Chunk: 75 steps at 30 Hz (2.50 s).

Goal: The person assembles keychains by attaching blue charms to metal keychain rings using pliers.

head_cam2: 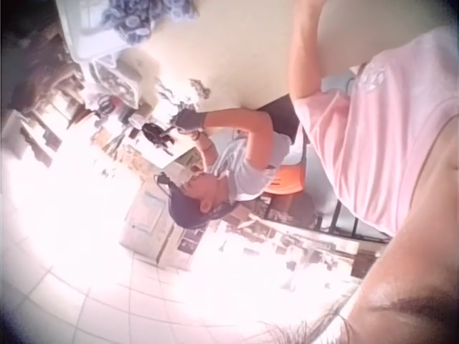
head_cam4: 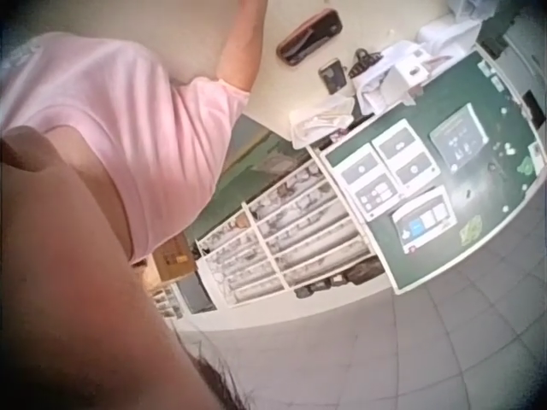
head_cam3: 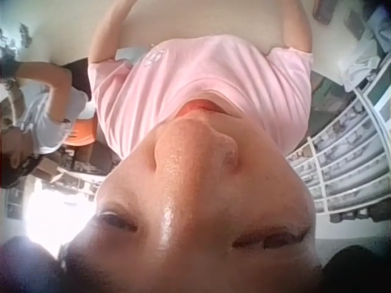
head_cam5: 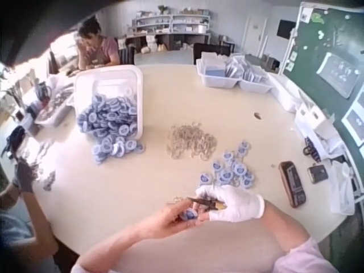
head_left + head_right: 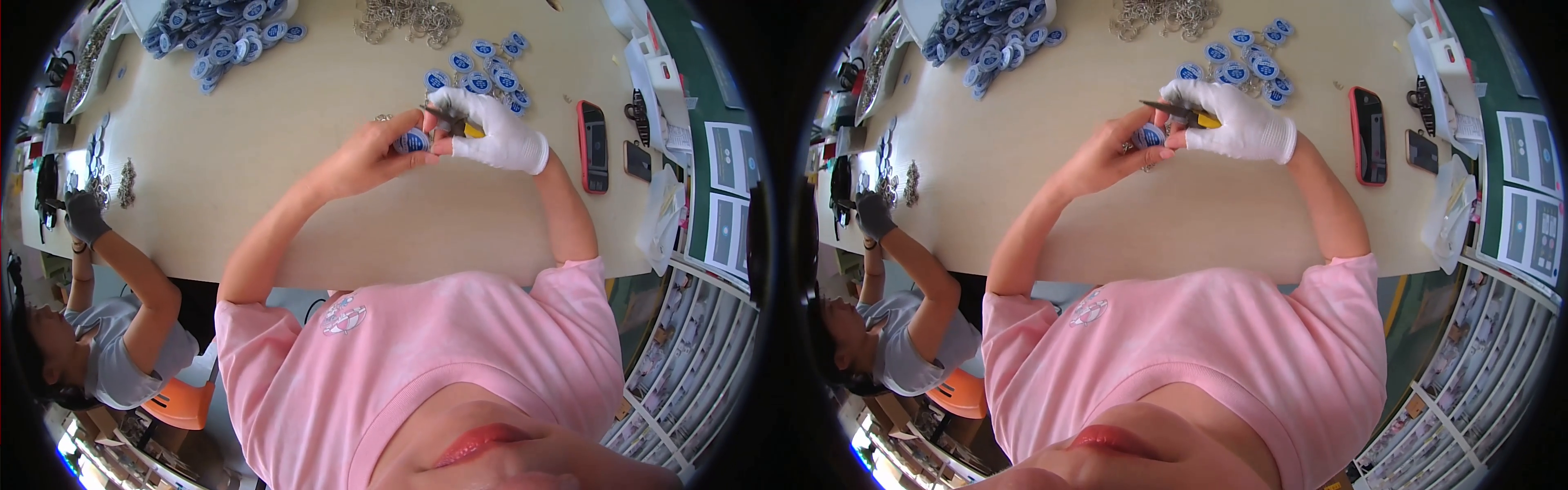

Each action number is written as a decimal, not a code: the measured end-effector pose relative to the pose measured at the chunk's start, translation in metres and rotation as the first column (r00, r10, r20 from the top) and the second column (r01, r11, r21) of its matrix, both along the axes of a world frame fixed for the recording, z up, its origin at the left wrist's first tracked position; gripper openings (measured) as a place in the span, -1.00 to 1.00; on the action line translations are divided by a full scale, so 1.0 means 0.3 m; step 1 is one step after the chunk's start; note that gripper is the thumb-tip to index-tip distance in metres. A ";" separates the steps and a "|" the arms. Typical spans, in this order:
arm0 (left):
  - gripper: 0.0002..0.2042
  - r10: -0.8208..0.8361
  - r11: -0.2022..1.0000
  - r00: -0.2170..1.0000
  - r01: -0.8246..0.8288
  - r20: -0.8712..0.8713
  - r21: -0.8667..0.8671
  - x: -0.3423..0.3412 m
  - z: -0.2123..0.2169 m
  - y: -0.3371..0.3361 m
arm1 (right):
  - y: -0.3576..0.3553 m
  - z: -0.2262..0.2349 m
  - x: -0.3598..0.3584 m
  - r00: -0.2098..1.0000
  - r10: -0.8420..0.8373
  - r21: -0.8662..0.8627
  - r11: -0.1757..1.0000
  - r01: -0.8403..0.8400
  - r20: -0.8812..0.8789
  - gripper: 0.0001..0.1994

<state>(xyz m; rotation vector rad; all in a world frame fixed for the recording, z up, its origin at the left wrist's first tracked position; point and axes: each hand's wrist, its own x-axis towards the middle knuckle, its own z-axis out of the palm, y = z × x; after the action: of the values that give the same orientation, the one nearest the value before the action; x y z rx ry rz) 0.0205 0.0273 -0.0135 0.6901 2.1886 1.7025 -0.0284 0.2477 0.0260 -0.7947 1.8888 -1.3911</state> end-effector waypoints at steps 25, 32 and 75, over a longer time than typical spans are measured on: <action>-0.89 0.379 0.914 0.842 -0.407 -0.384 0.010 -0.083 -0.048 -0.048 | -0.039 -0.183 -0.418 0.326 0.033 0.205 0.835 0.511 -0.945 -0.71; -0.89 0.435 0.881 0.809 -0.473 -0.395 0.001 -0.099 -0.076 -0.083 | -0.066 -0.198 -0.479 0.137 0.308 0.332 0.783 0.526 -0.942 -0.76; -0.84 0.539 0.836 0.665 -0.499 -0.517 0.230 -0.092 -0.094 -0.065 | -0.136 0.051 -0.100 0.937 -0.182 0.017 0.981 0.196 -0.299 -0.68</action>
<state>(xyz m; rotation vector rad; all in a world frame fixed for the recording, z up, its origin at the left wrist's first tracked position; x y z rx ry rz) -0.0071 0.0079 -0.0418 0.6913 2.9906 2.0451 -0.0584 0.2068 0.0414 -0.8562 2.2725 -1.3969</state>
